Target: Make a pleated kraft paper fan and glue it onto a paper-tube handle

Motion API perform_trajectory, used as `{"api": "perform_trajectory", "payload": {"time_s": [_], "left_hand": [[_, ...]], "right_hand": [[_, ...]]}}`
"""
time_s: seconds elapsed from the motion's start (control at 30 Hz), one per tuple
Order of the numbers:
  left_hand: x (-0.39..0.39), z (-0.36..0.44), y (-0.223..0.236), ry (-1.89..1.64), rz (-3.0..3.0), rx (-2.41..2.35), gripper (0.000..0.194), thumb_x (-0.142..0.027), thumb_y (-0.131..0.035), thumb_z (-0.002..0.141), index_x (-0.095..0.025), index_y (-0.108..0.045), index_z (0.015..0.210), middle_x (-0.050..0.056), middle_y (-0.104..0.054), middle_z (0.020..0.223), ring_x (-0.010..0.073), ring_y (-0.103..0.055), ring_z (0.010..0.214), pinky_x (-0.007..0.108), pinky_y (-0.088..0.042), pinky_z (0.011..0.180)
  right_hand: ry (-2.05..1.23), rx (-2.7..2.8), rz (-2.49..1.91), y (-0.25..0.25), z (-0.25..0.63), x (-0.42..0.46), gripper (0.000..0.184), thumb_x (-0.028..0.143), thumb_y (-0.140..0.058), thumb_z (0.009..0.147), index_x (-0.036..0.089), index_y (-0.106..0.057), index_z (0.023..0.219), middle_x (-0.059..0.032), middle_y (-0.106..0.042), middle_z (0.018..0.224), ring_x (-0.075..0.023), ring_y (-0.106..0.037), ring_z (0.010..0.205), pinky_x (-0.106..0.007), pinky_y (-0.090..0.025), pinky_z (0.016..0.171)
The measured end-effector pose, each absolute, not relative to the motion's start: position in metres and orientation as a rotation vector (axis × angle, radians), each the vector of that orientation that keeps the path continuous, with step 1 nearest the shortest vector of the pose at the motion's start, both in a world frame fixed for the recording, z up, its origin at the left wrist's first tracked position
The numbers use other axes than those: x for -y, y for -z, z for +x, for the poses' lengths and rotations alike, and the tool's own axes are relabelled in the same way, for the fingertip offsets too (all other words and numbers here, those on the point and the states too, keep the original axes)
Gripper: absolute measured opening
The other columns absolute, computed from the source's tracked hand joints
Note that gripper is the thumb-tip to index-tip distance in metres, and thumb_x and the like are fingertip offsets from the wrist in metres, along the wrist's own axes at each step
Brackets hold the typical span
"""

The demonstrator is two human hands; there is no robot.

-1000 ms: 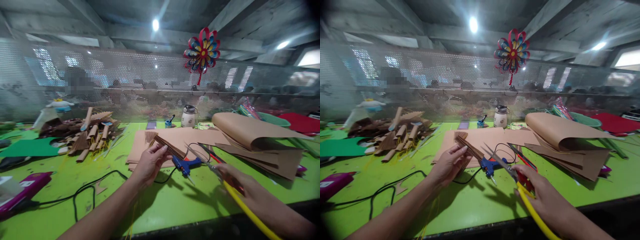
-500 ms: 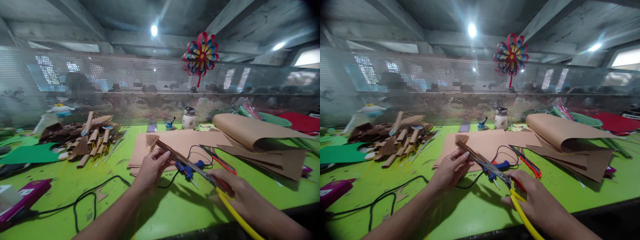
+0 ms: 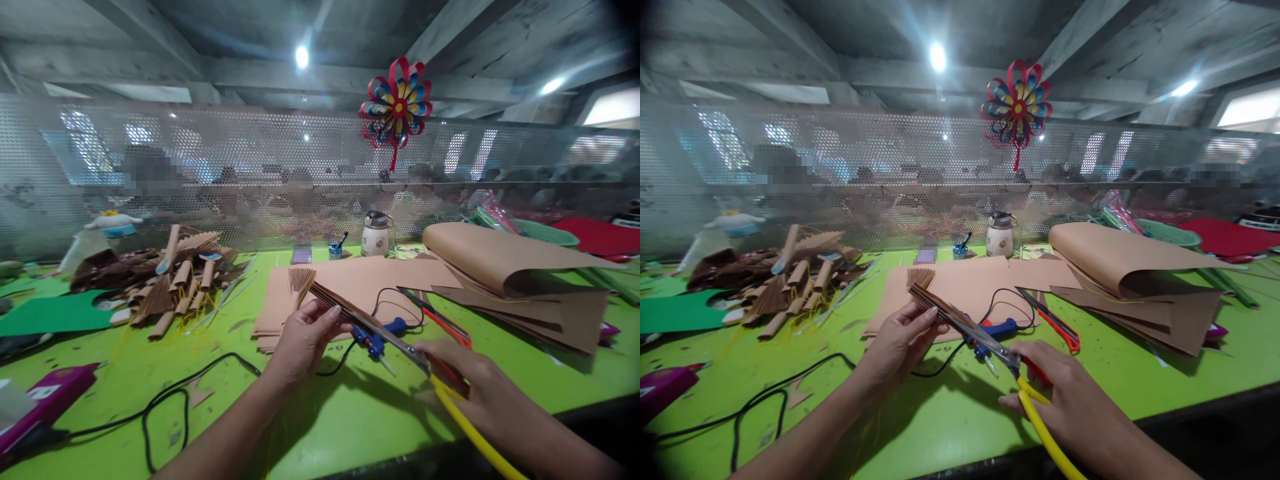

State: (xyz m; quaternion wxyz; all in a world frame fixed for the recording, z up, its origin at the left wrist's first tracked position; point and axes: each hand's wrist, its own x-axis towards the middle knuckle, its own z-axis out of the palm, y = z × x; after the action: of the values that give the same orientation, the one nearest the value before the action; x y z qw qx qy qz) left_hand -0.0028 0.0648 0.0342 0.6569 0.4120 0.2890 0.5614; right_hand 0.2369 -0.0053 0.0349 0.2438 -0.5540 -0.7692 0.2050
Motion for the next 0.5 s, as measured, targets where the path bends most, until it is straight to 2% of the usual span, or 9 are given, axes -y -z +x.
{"api": "perform_trajectory", "payload": {"time_s": [0.27, 0.5], "left_hand": [[-0.067, -0.005, -0.028, -1.258, 0.949, -0.640, 0.020, -0.017, -0.072, 0.073, -0.011, -0.068, 0.091, 0.006, -0.069, 0.088, 0.0140, -0.066, 0.081, 0.022, -0.054, 0.075], [-0.069, -0.004, -0.025, -1.254, 0.966, -0.631, 0.020, -0.018, -0.071, 0.074, -0.011, -0.067, 0.092, 0.006, -0.069, 0.088, 0.0136, -0.066, 0.080, 0.022, -0.055, 0.074]], "right_hand": [[-0.544, 2.125, -1.508, -0.026, 0.242, 0.005, 0.040, 0.043, -0.061, 0.079, 0.025, -0.059, 0.115, -0.0048, -0.067, 0.100, -0.0214, -0.062, 0.084, -0.033, -0.049, 0.077], [-0.541, 2.133, -1.459, -0.018, 0.246, 0.005, 0.041, 0.044, -0.062, 0.079, 0.025, -0.059, 0.116, -0.0070, -0.067, 0.106, -0.0242, -0.062, 0.094, -0.035, -0.050, 0.083]]}}
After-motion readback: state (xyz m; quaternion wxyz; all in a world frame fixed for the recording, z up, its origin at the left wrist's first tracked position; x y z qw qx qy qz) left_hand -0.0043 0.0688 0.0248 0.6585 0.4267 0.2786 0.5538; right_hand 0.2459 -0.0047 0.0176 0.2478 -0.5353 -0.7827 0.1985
